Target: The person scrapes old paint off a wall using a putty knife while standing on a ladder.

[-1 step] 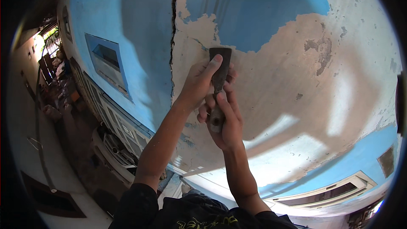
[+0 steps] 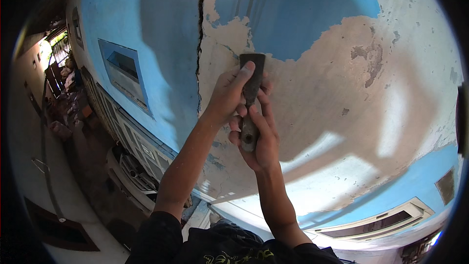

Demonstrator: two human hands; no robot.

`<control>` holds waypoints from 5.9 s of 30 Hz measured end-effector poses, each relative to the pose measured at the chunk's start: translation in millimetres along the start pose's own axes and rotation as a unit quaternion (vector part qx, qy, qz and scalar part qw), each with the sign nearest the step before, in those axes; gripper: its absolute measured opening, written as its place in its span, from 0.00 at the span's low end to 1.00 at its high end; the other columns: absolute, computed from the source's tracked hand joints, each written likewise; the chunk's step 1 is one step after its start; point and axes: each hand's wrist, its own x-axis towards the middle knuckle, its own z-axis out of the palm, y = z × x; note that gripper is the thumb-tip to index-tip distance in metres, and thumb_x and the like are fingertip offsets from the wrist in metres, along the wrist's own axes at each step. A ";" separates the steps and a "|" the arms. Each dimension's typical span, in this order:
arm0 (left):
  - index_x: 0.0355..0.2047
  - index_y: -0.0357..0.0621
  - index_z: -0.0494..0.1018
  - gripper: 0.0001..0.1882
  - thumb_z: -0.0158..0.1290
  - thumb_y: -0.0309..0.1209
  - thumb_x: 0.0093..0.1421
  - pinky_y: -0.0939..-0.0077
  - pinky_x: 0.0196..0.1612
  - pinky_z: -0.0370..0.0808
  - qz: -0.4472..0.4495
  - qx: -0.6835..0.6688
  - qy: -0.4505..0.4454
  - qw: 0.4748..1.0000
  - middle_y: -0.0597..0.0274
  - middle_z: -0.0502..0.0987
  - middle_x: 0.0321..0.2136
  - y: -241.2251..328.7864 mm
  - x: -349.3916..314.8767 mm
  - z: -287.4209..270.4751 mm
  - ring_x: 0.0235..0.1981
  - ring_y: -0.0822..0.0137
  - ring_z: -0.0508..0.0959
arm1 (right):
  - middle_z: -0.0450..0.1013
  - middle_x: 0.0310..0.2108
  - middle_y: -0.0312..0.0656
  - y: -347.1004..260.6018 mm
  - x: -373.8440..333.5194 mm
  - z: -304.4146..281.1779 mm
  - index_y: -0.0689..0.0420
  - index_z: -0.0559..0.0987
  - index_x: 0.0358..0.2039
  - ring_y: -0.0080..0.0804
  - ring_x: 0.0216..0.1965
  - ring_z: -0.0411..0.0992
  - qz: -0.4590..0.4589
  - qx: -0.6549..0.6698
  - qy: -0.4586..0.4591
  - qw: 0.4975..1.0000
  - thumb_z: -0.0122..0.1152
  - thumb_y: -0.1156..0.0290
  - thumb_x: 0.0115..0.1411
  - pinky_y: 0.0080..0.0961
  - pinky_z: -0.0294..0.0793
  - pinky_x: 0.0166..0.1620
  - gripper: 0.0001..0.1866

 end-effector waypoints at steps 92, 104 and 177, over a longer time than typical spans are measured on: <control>0.37 0.36 0.74 0.26 0.45 0.51 0.65 0.79 0.34 0.74 -0.081 0.016 -0.084 0.993 0.59 0.77 0.30 -13.0 -11.6 25.8 0.30 0.73 0.76 | 0.61 0.29 0.34 -25.9 -24.4 -15.4 0.41 0.52 0.65 0.17 0.18 0.58 0.012 0.058 -0.007 0.998 0.42 0.59 0.69 0.12 0.54 0.17 0.25; 0.35 0.38 0.73 0.22 0.46 0.49 0.65 0.76 0.32 0.75 -0.039 -0.036 -0.072 0.996 0.60 0.76 0.27 -12.9 -3.7 31.5 0.28 0.69 0.77 | 0.56 0.21 0.26 -16.6 -20.1 -2.9 0.33 0.53 0.66 0.12 0.13 0.47 0.027 0.095 0.048 0.994 0.40 0.55 0.69 0.07 0.47 0.13 0.25; 0.23 0.39 0.73 0.25 0.49 0.50 0.63 0.79 0.22 0.72 -0.029 0.064 0.028 0.997 0.60 0.74 0.16 14.8 11.7 33.3 0.18 0.71 0.75 | 0.55 0.22 0.25 -17.0 -3.6 5.0 0.39 0.61 0.58 0.11 0.15 0.49 0.052 0.050 0.042 0.996 0.42 0.54 0.69 0.09 0.45 0.14 0.18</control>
